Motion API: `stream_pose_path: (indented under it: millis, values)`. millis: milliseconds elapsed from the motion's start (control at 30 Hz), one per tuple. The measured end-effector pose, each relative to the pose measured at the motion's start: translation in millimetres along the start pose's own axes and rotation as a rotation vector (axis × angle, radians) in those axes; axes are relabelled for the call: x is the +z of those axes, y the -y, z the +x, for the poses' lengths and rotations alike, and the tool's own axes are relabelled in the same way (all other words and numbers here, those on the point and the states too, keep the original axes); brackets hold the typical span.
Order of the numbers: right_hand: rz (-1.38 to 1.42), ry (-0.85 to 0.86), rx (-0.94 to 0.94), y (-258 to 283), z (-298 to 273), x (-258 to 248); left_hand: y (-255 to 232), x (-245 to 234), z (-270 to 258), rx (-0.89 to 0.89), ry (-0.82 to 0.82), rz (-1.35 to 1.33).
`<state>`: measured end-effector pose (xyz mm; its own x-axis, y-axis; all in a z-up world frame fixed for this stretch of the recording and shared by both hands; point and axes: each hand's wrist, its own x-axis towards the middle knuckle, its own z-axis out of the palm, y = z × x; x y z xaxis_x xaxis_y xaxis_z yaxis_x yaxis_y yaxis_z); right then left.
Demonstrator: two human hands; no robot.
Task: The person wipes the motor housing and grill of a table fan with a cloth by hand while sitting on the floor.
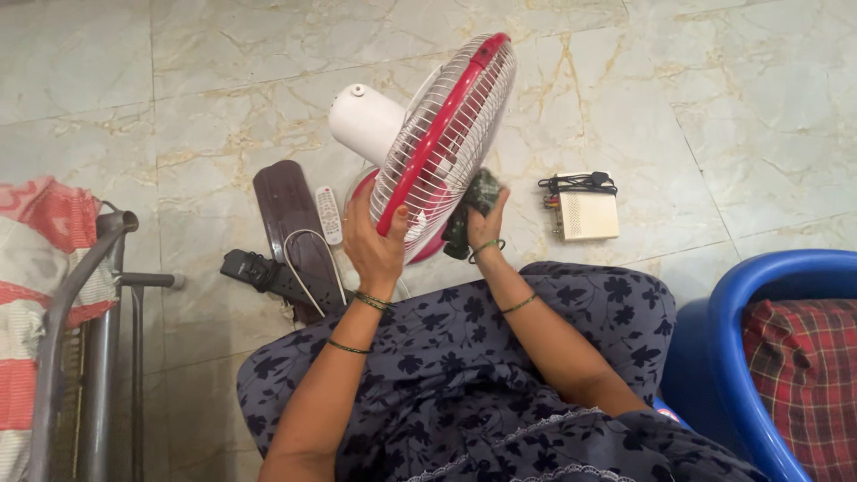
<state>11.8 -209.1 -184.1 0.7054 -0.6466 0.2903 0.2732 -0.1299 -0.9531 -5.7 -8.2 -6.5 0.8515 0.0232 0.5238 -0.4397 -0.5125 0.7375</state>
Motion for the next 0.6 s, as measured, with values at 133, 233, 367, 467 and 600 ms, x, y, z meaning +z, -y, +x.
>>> stream_pose_path:
  millis: [133,233,367,467,600]
  values:
    - [0.025,0.04,0.356,-59.9,1.1,-10.8,-5.6,12.4,-15.5,-0.012,0.038,0.046]
    - [0.105,0.004,0.478,-59.9,9.8,-16.5,-9.6,17.7,-28.7,0.027,0.075,0.029]
    - [0.174,-0.051,0.667,-36.4,16.3,-16.2,-9.5,25.4,-42.8,0.008,0.119,0.062]
    - [0.273,0.084,0.511,-22.4,19.3,-20.7,-13.5,32.0,-50.9,0.036,0.12,0.1]
    - [0.357,0.079,0.53,-22.4,20.5,-24.7,-16.9,28.9,-54.1,0.069,0.128,0.088]
